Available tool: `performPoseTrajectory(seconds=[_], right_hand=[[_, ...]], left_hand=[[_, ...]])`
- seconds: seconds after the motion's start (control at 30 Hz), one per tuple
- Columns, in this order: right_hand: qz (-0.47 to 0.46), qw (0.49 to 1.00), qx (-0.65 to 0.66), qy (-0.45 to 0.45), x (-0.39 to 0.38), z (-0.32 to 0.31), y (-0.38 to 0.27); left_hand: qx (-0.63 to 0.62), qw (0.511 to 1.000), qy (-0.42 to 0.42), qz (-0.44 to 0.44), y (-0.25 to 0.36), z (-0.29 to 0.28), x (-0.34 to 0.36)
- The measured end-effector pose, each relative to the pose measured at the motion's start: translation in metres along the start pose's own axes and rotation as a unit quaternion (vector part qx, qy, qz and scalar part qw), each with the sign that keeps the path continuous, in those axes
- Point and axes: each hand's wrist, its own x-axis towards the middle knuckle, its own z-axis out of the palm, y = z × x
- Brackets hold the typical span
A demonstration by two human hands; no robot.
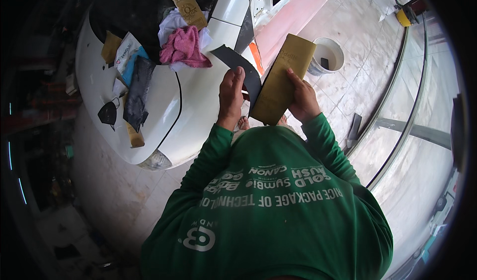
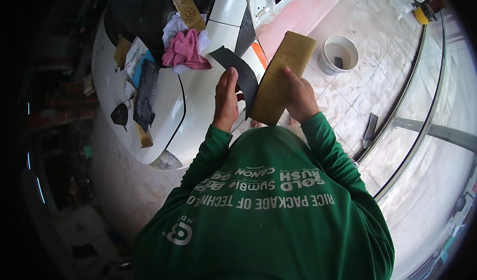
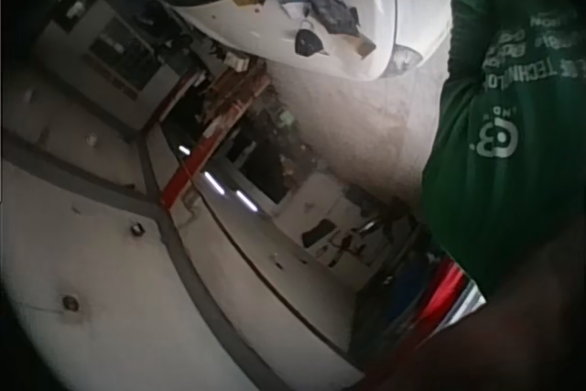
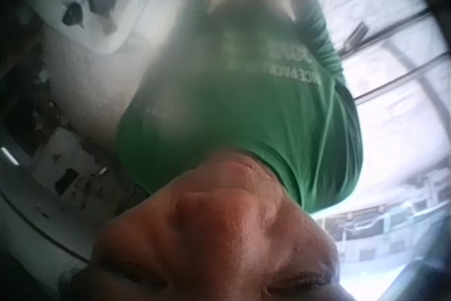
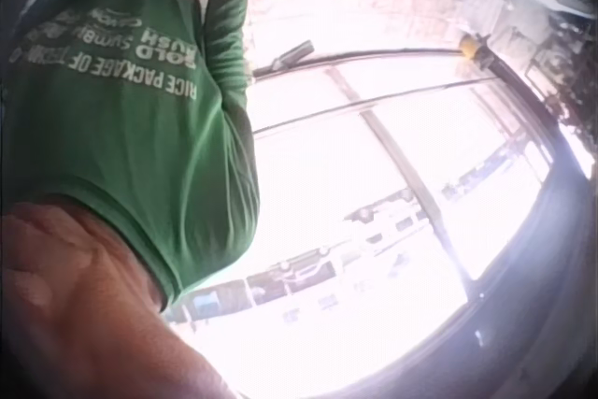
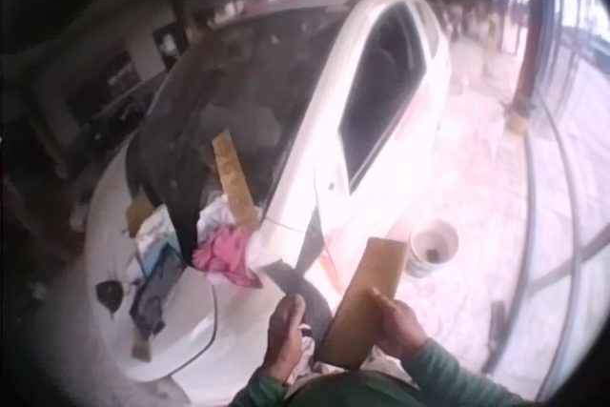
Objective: The person sands a pink primer-coated car door using a sanding block and sandpaper, wiping the surface with a cloth between passes. The person also tears a sheet of sandpaper and attaches it to a sanding block.
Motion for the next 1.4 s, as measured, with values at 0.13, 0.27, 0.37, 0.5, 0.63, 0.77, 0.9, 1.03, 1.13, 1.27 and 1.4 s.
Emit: performPoseTrajectory(seconds=[0.13,0.27,0.37,0.5,0.63,0.77,0.9,1.03,1.13,1.27,1.4], right_hand=[[-0.018,0.999,-0.049,0.0,0.008,-0.001,-0.002],[-0.035,0.981,-0.186,-0.04,-0.005,0.003,0.009],[-0.022,0.973,-0.226,-0.041,-0.014,0.007,0.02],[-0.052,0.985,-0.163,-0.014,-0.016,0.012,0.024],[-0.056,0.994,-0.092,-0.009,-0.022,0.023,0.029],[-0.087,0.996,0.019,0.008,-0.022,0.021,0.013],[-0.183,0.983,-0.005,0.009,-0.025,-0.015,-0.031],[-0.185,0.977,-0.096,-0.033,-0.042,-0.023,-0.044],[-0.127,0.978,-0.148,-0.069,-0.035,-0.028,-0.033],[-0.094,0.969,-0.167,-0.155,-0.032,-0.006,-0.023],[-0.059,0.956,-0.182,-0.221,-0.023,0.009,-0.021]], left_hand=[[0.213,0.955,-0.054,0.2,-0.019,0.0,0.0],[0.284,0.937,-0.001,0.201,-0.018,-0.004,0.007],[0.241,0.956,0.008,0.169,-0.011,0.001,0.008],[0.245,0.947,0.034,0.205,-0.013,0.002,0.01],[0.253,0.929,0.051,0.266,-0.016,0.004,0.012],[0.167,0.941,0.16,0.248,-0.013,-0.025,0.031],[0.094,0.896,0.309,0.303,0.045,-0.12,0.042],[0.09,0.886,0.379,0.25,0.128,-0.236,0.084],[0.145,0.906,0.377,0.128,0.182,-0.282,0.111],[0.381,0.79,0.434,0.207,0.203,-0.278,0.125],[0.055,0.967,-0.082,0.236,0.161,-0.109,0.059]])
